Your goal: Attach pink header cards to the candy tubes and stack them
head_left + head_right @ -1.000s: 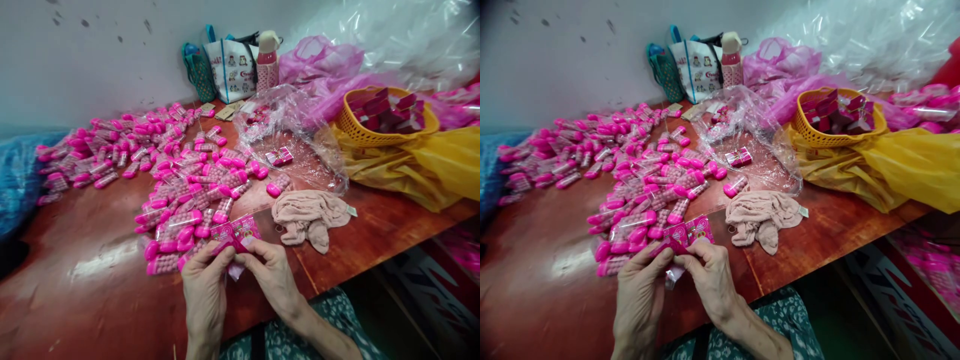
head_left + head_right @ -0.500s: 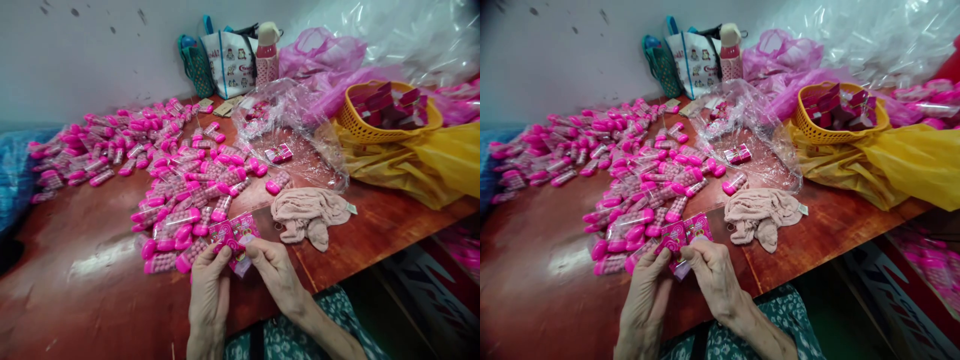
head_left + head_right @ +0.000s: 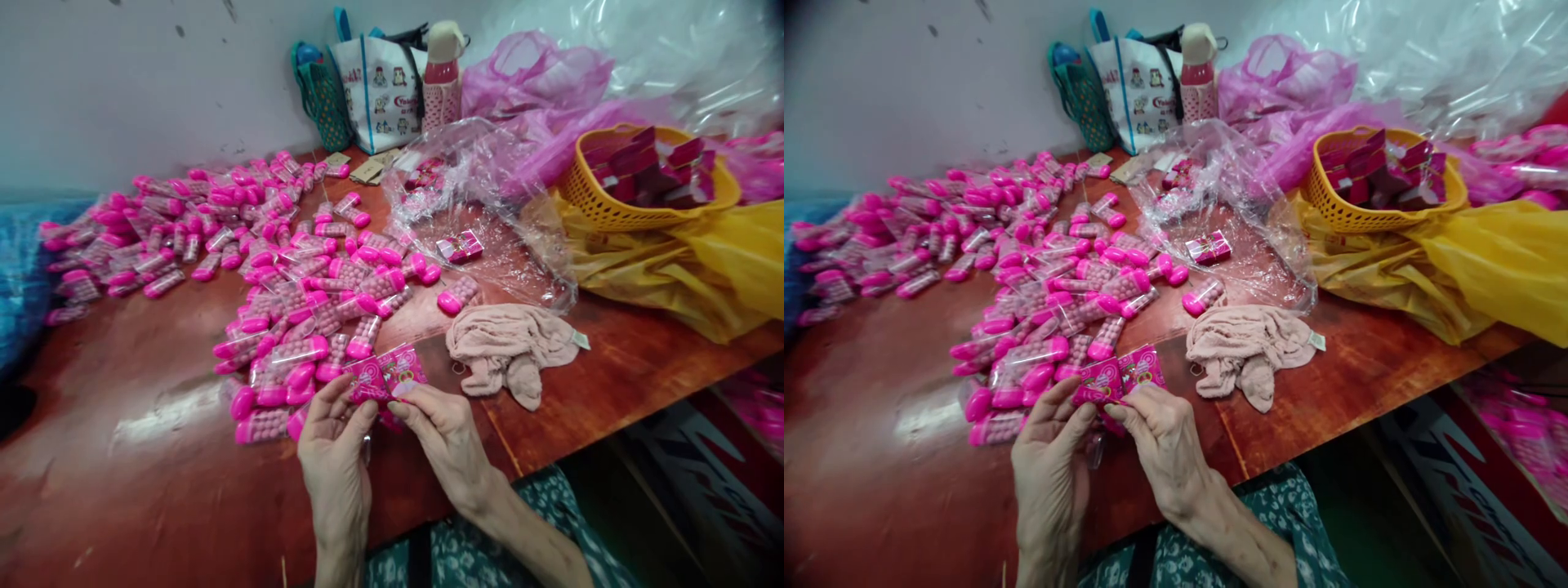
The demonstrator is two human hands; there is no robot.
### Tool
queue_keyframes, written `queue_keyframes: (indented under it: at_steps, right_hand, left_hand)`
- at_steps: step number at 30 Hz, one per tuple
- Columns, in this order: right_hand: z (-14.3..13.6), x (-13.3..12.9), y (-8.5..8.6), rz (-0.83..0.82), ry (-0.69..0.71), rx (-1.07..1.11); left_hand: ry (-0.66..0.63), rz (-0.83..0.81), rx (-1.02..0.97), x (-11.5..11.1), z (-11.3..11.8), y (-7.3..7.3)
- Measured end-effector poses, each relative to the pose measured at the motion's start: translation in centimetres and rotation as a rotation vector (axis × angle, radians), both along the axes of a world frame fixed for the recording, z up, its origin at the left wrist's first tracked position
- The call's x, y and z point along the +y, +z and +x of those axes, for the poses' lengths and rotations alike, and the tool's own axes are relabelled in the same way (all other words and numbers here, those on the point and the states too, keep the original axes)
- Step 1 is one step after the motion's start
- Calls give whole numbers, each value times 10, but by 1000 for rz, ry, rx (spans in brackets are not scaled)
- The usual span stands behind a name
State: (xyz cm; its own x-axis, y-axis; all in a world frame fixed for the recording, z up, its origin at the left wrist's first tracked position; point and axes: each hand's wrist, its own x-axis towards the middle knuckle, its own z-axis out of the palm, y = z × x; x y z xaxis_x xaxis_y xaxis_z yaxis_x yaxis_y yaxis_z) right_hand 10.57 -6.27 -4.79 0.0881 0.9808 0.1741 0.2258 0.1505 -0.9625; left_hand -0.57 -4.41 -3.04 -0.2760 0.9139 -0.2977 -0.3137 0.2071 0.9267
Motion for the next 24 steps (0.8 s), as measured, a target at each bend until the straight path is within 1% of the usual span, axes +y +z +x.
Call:
queue_keyframes:
  at_steps: [4,6,9,13,17,20,24]
  right_hand:
    - [2,1,-1,53,14,-61]
    - [2,1,-1,65,35,-91]
    - [1,0,-2,71,51,-124]
    - [-1,0,-5,93,-6,-129]
    - [-1,0,-3,93,-28,22]
    - [-1,0,-1,56,-59,151]
    - [-1,1,-3,-17,-68,310]
  left_hand:
    - [-57,129,190,-1,-11,-4]
    - [-91,170,253,-1,-17,-5]
    - [-124,129,268,-2,-20,-5]
    - [-103,81,270,-2,-19,-5]
    - [-79,114,292,-4,-20,-10]
    - [-85,129,311,-6,-23,-13]
    - [-86,225,394,-7,-25,-14]
